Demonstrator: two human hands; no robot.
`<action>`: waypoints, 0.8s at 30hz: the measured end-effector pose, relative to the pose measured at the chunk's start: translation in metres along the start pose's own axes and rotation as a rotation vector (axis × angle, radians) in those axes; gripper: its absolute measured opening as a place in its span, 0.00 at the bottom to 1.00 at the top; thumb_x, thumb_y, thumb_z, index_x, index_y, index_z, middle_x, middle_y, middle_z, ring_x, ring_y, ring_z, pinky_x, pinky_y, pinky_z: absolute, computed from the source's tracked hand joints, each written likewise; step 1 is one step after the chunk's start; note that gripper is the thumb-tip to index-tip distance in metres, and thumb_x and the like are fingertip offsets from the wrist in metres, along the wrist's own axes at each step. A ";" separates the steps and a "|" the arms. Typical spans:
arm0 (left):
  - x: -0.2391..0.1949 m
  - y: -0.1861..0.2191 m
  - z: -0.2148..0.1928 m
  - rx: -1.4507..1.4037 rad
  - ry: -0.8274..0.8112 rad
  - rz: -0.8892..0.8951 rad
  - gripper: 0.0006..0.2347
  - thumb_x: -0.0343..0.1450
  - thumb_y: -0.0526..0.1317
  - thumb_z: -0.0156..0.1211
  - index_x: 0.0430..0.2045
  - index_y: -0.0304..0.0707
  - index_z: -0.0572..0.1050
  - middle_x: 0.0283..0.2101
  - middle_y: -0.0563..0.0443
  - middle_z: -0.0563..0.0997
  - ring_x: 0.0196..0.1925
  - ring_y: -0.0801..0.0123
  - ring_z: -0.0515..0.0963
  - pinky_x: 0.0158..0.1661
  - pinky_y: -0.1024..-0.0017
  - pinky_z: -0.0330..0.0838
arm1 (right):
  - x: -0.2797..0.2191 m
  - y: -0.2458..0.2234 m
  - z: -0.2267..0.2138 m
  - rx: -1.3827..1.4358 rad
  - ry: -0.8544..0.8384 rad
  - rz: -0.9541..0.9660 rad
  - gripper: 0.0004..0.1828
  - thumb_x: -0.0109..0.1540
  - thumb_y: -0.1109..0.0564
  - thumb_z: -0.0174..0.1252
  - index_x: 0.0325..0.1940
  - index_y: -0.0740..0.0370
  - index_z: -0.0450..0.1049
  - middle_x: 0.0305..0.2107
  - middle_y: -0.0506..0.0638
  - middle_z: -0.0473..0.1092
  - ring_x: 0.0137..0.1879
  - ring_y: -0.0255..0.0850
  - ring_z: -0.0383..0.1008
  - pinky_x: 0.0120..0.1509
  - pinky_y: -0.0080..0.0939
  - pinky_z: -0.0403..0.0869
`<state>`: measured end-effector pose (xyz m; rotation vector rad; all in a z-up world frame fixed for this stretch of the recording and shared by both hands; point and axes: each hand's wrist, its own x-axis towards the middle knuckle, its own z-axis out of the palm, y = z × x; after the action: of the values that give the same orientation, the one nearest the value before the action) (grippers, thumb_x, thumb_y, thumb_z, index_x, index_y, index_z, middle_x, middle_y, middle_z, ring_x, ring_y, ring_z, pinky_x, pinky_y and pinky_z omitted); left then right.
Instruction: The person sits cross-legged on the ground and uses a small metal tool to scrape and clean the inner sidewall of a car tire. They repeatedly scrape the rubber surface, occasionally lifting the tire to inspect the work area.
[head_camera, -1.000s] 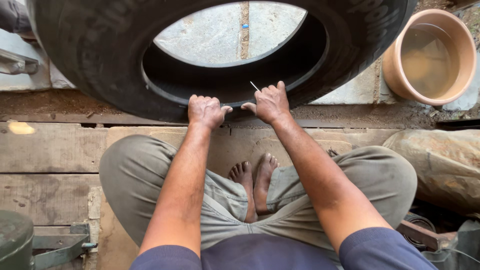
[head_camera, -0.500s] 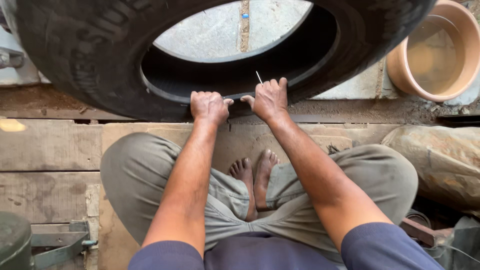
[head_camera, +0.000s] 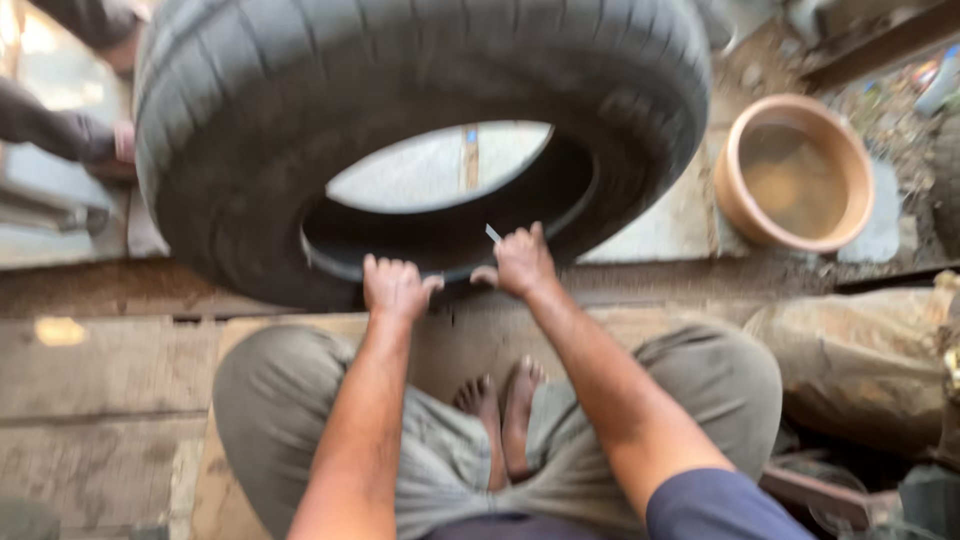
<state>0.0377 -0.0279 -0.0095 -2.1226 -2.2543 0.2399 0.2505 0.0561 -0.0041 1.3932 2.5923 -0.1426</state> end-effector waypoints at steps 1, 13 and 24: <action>0.007 -0.001 0.000 -0.023 -0.043 -0.013 0.28 0.66 0.69 0.55 0.30 0.43 0.84 0.36 0.48 0.85 0.44 0.60 0.81 0.57 0.58 0.58 | 0.002 0.000 -0.001 0.023 -0.033 0.010 0.43 0.54 0.18 0.55 0.43 0.60 0.82 0.40 0.52 0.77 0.55 0.46 0.71 0.71 0.56 0.53; 0.013 0.011 -0.034 -0.043 -0.015 -0.033 0.25 0.66 0.66 0.59 0.25 0.42 0.84 0.32 0.47 0.85 0.39 0.61 0.81 0.51 0.61 0.59 | 0.006 0.016 -0.023 0.088 -0.022 0.023 0.40 0.52 0.17 0.58 0.39 0.56 0.83 0.38 0.48 0.77 0.55 0.42 0.71 0.67 0.48 0.57; 0.023 0.002 -0.023 -0.140 -0.009 0.029 0.24 0.66 0.65 0.60 0.23 0.42 0.84 0.31 0.46 0.85 0.39 0.59 0.82 0.53 0.58 0.60 | 0.013 0.006 -0.006 0.158 0.002 -0.011 0.38 0.55 0.18 0.54 0.36 0.54 0.84 0.35 0.49 0.78 0.51 0.44 0.74 0.66 0.52 0.58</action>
<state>0.0415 -0.0027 0.0108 -2.2265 -2.3114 0.0950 0.2479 0.0705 -0.0014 1.4304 2.6406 -0.3547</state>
